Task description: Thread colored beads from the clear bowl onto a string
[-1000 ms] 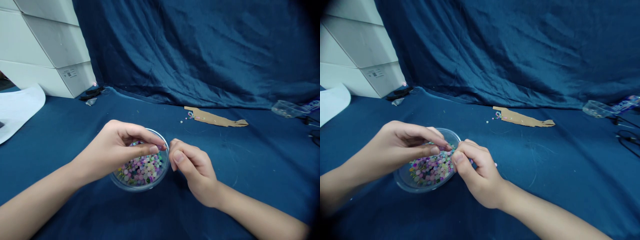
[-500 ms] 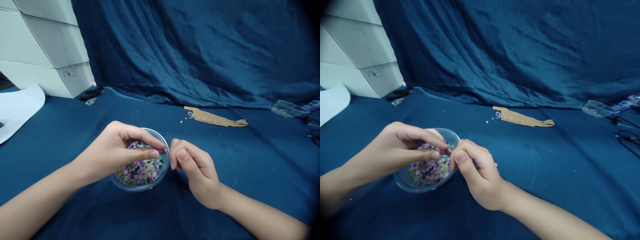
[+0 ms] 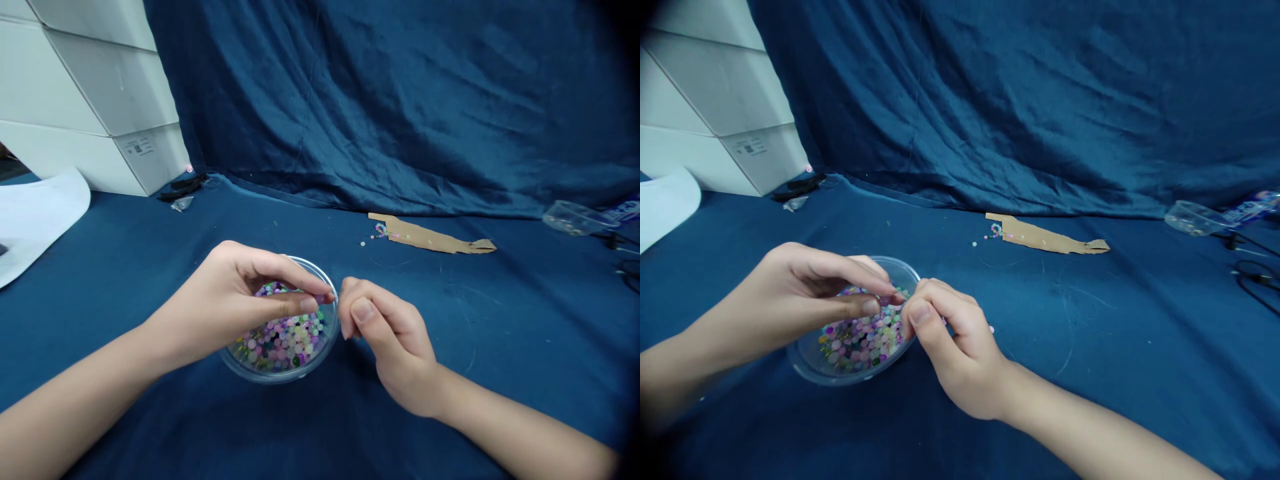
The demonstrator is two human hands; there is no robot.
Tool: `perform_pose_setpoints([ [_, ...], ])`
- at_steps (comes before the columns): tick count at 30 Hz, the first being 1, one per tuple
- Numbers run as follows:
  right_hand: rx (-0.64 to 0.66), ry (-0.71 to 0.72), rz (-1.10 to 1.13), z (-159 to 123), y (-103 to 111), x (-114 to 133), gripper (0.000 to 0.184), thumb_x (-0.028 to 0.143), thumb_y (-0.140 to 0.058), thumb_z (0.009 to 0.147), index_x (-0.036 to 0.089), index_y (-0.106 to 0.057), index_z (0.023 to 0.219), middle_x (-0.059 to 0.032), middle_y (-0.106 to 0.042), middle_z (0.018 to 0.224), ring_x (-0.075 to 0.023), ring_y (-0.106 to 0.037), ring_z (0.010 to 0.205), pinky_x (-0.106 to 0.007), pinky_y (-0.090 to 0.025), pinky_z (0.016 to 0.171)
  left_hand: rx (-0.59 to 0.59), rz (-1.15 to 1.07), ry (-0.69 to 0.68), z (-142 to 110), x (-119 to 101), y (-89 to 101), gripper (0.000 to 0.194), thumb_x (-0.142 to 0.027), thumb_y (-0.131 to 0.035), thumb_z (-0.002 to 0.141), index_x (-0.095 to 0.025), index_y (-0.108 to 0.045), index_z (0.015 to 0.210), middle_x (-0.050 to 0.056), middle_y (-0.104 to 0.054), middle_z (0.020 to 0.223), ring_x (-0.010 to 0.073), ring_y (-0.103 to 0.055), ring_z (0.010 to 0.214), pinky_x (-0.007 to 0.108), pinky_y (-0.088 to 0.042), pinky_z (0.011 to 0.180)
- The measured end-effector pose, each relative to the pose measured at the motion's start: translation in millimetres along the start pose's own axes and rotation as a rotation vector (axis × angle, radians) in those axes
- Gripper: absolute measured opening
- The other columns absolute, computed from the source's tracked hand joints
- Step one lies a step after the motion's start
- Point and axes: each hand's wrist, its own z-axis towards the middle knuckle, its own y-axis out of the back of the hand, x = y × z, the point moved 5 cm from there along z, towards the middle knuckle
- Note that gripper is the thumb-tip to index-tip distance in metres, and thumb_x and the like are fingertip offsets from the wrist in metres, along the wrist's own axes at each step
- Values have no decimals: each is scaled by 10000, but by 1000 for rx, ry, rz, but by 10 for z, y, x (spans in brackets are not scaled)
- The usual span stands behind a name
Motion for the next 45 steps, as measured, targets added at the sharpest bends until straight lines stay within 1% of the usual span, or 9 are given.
perform_pose_setpoints([
  [7,18,-1,4,1,-12,1,357,312,-491,1166,221,-615,843,6,-552,766,-159,-508,726,-326,-435,728,19,9,-14,-15,-22,-10,143,-190,-888,885,-284,-916,990,10,-880,991,150,-831,927,126,-647,804],
  [12,19,-4,-18,5,-2,-8,384,323,-491,1162,221,-575,802,11,-528,740,-162,-498,714,-328,-414,705,-3,3,-10,6,-4,-12,110,-226,-891,893,-278,-913,987,15,-882,998,158,-836,941,139,-659,824],
  [15,21,-10,-55,12,3,-17,406,333,-508,1154,218,-547,767,16,-509,719,-158,-480,695,-329,-402,696,-19,-7,-9,8,6,-5,116,-222,-889,892,-274,-910,994,23,-882,1026,177,-838,974,173,-672,865],
  [19,32,-45,-82,11,1,-38,415,340,-527,1147,213,-541,752,20,-503,710,-149,-483,690,-317,-393,681,-23,-14,-3,-9,-2,-1,118,-204,-881,895,-270,-907,989,18,-880,1013,169,-834,958,168,-668,853],
  [26,44,-100,-142,18,-17,-58,444,368,-528,1135,213,-535,718,17,-504,684,-153,-492,669,-315,-400,656,-4,45,-117,5,-84,-18,123,-158,-881,885,-264,-911,940,13,-861,936,139,-808,906,126,-631,785],
  [31,47,-105,-156,32,-18,-52,444,356,-528,1130,213,-530,710,19,-501,681,-149,-488,663,-310,-398,654,-32,-30,-35,1,-19,-16,232,-160,-910,855,-295,-891,1043,-15,-865,948,125,-818,871,120,-641,774],
  [35,46,-109,-148,24,-18,-52,435,330,-534,1127,209,-525,709,24,-490,681,-142,-479,665,-303,-389,653,-6,-6,-67,7,-39,-27,182,-112,-899,846,-274,-886,927,-33,-861,919,121,-811,887,107,-634,773],
  [41,21,-124,-131,26,-2,-72,427,328,-552,1117,206,-550,709,20,-519,679,-143,-494,659,-304,-386,645,-28,26,-77,1,-71,-20,78,-209,-878,902,-270,-886,951,-25,-860,937,119,-807,888,114,-637,800],
  [45,29,-127,-108,31,5,-75,442,346,-529,1127,205,-565,710,14,-537,692,-147,-505,672,-310,-387,658,-34,61,-81,-11,-93,-41,54,-208,-880,895,-236,-878,942,1,-853,927,134,-799,887,142,-637,793],
])
